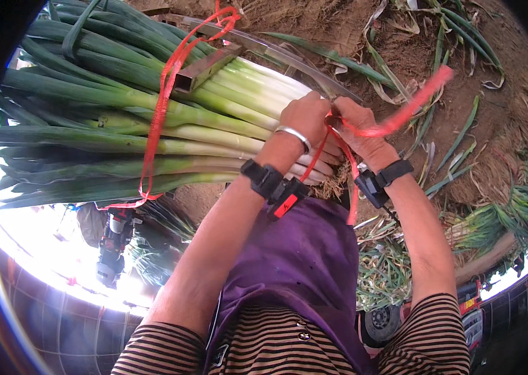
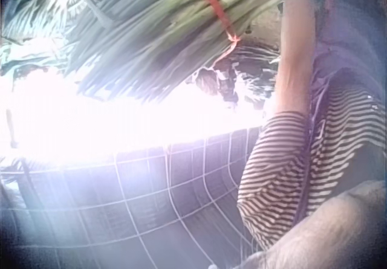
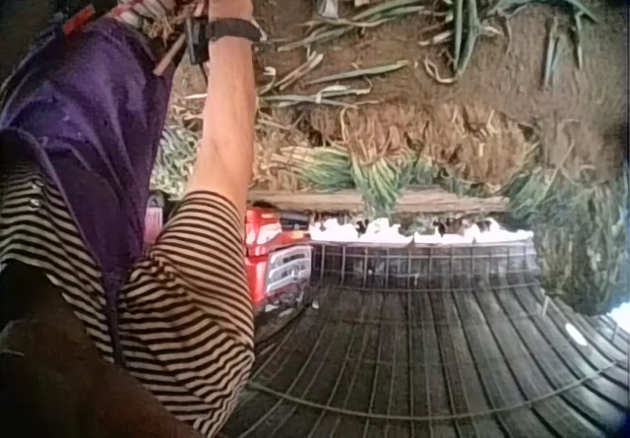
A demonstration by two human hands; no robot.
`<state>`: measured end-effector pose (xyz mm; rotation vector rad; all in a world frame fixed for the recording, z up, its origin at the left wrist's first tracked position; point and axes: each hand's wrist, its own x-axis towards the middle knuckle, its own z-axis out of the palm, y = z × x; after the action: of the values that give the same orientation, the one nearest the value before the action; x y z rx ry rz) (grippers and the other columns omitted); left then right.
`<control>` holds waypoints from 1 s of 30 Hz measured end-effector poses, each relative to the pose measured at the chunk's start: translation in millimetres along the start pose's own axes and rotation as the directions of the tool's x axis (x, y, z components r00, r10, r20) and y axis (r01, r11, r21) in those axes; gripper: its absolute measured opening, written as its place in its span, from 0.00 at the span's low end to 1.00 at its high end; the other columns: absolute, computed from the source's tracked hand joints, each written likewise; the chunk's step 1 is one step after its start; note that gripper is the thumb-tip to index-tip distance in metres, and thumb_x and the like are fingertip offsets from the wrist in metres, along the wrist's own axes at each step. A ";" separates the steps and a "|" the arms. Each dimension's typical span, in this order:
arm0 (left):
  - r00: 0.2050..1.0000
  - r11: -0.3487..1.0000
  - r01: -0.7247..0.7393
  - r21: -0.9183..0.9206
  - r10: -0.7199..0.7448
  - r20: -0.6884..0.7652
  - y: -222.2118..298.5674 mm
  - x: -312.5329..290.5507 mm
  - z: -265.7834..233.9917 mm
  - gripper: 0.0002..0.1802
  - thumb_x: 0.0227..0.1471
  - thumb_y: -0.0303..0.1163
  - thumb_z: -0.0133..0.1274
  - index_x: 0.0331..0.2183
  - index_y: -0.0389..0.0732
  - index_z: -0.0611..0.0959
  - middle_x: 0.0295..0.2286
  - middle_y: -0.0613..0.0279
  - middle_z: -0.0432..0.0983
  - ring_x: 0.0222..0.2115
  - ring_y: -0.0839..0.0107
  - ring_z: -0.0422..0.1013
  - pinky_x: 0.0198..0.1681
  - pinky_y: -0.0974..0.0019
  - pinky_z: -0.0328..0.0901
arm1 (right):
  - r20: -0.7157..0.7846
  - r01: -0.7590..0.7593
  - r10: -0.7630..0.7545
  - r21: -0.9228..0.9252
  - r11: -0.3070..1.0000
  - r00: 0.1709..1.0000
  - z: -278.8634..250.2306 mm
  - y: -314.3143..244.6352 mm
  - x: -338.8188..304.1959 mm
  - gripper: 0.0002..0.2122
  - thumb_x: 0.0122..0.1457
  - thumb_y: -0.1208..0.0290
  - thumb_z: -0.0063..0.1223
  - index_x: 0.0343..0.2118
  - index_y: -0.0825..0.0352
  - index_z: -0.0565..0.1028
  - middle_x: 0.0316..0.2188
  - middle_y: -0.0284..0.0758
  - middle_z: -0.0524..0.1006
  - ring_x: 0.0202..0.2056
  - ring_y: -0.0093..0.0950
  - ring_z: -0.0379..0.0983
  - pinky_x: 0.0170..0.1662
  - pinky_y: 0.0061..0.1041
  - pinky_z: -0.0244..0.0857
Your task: The person removes a box and a bag from a scooter, takes out red plastic ties, and gathers leeks into a bundle. They wrap the ties around the leeks and knot them by hand to secure the bundle before setting it down.
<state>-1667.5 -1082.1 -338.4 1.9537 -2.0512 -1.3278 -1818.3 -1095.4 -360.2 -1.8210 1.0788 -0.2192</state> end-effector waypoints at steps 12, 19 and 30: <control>0.988 0.982 0.060 0.178 -0.083 0.127 13.5 -21.6 0.0 0.05 0.36 0.33 0.48 0.19 0.42 0.76 0.22 0.54 0.71 0.23 0.53 0.70 0.26 0.55 0.65 | 0.230 -0.292 0.218 0.364 0.884 0.948 -9.6 16.1 -6.9 0.09 0.46 0.66 0.50 0.24 0.67 0.69 0.24 0.39 0.71 0.29 0.38 0.69 0.31 0.31 0.61; 0.976 0.981 0.167 0.095 -0.178 0.123 30.6 -72.6 8.2 0.05 0.37 0.32 0.45 0.19 0.42 0.74 0.21 0.54 0.70 0.21 0.52 0.69 0.22 0.52 0.63 | 0.285 -0.370 0.427 -0.233 0.899 0.858 9.6 50.7 19.9 0.08 0.47 0.65 0.44 0.22 0.61 0.74 0.22 0.37 0.74 0.31 0.36 0.71 0.27 0.37 0.62; 0.995 0.988 0.076 0.138 -0.084 0.048 14.8 -75.6 28.3 0.04 0.36 0.31 0.46 0.20 0.43 0.74 0.18 0.57 0.68 0.20 0.56 0.68 0.21 0.54 0.62 | 0.360 -0.139 0.452 -0.637 0.758 0.816 7.8 38.0 36.6 0.10 0.50 0.62 0.41 0.33 0.50 0.75 0.36 0.30 0.74 0.42 0.34 0.66 0.51 0.57 0.40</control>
<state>-1678.2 -1006.3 -308.7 2.0984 -2.1634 -1.3015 -1814.1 -1123.0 -405.7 -2.0191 1.1111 0.8472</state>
